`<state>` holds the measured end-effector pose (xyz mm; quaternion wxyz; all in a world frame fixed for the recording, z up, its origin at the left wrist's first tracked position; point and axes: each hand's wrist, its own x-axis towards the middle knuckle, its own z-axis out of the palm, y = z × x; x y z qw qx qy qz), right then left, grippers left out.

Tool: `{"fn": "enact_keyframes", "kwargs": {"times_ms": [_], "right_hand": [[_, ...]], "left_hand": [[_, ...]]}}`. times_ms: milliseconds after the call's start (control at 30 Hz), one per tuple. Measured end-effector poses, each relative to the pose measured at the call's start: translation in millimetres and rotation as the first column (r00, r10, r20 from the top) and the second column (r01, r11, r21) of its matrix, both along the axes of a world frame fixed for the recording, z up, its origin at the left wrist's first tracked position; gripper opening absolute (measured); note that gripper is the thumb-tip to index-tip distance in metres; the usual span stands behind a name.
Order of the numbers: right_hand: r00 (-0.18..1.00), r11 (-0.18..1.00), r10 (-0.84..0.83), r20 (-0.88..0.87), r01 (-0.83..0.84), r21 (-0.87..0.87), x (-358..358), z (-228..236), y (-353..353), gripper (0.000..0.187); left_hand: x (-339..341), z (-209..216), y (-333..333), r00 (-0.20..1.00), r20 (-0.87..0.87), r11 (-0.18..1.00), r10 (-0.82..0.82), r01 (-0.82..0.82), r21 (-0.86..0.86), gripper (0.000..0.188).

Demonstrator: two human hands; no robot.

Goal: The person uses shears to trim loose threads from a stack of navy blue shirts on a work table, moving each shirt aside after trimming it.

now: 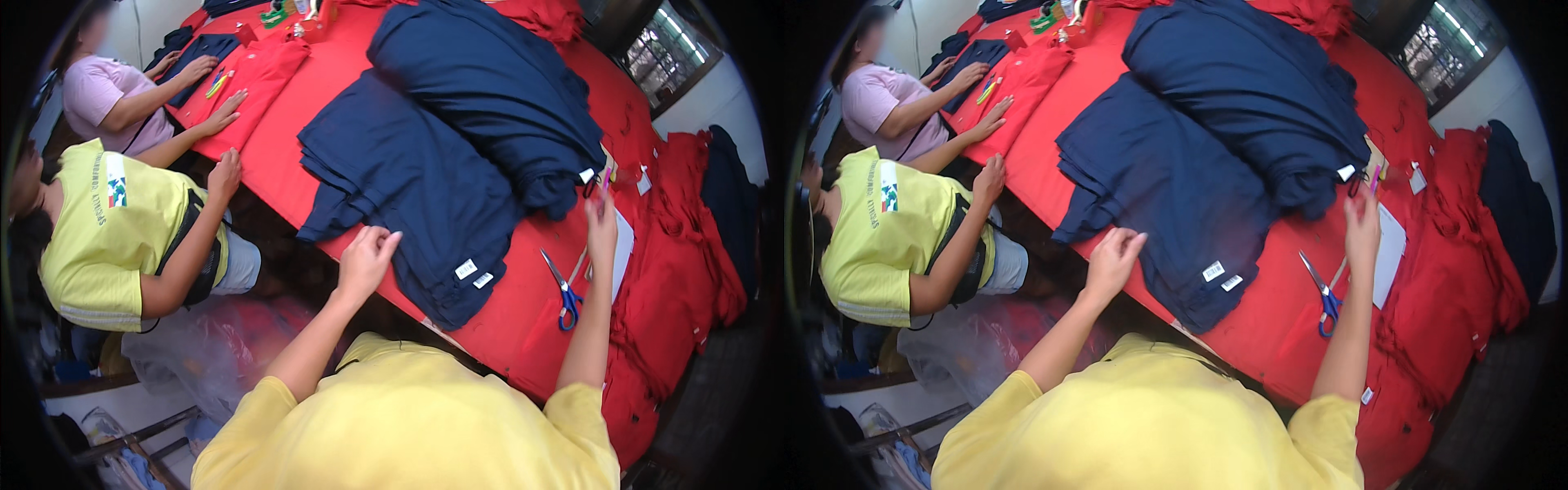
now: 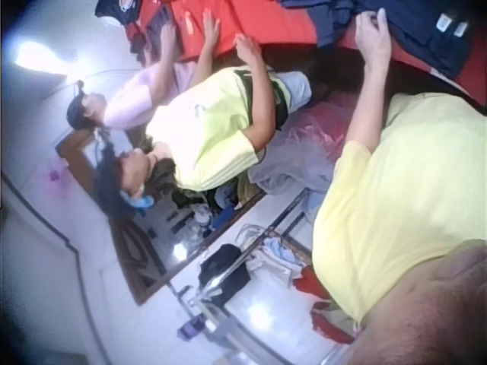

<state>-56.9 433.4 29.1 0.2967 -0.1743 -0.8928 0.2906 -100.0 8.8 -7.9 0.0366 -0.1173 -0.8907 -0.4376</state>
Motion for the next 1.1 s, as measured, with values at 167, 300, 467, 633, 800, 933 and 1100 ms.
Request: {"fn": "enact_keyframes", "kwargs": {"times_ms": [167, 300, 467, 633, 800, 933, 1100], "right_hand": [[0.766, 0.927, -0.183, 0.616, -0.074, 0.367, 142, -11, -48, 0.039], [0.862, 0.962, -0.238, 0.447, 0.147, 0.228, 185, -24, -74, 0.048], [0.826, 0.99, -0.136, 0.547, 0.128, 0.052, 196, -19, -73, 0.054], [0.798, 0.986, -0.163, 0.58, 0.115, 0.119, 188, -15, -69, 0.053], [0.874, 0.886, 0.034, 0.485, 0.198, -0.419, 186, -5, -46, 0.045], [0.987, 0.574, 0.136, 0.083, -0.01, -0.819, 157, 22, -81, 0.048], [0.895, 0.35, 0.419, -0.15, -0.312, -0.883, 85, 41, -156, 0.054]], "left_hand": [[-10, 1, 7, 1.0, -0.024, 0.991, -0.015, 0.012, -0.131, 0.029], [-7, 28, 1, 0.998, -0.02, 0.962, -0.056, 0.048, -0.269, 0.03], [-6, 37, 8, 0.9, 0.435, 0.84, -0.034, -0.21, 0.5, 0.031], [16, 1, 45, 0.636, 0.569, 0.281, -0.521, -0.502, 0.818, 0.009], [4, 16, 30, 0.943, 0.312, 0.947, -0.12, 0.014, 0.321, 0.023], [-18, 45, -1, 0.973, 0.148, 0.939, -0.179, 0.124, 0.321, 0.025], [-96, 92, -2, 0.855, 0.268, 0.419, -0.444, -0.066, 0.906, 0.025]]}}
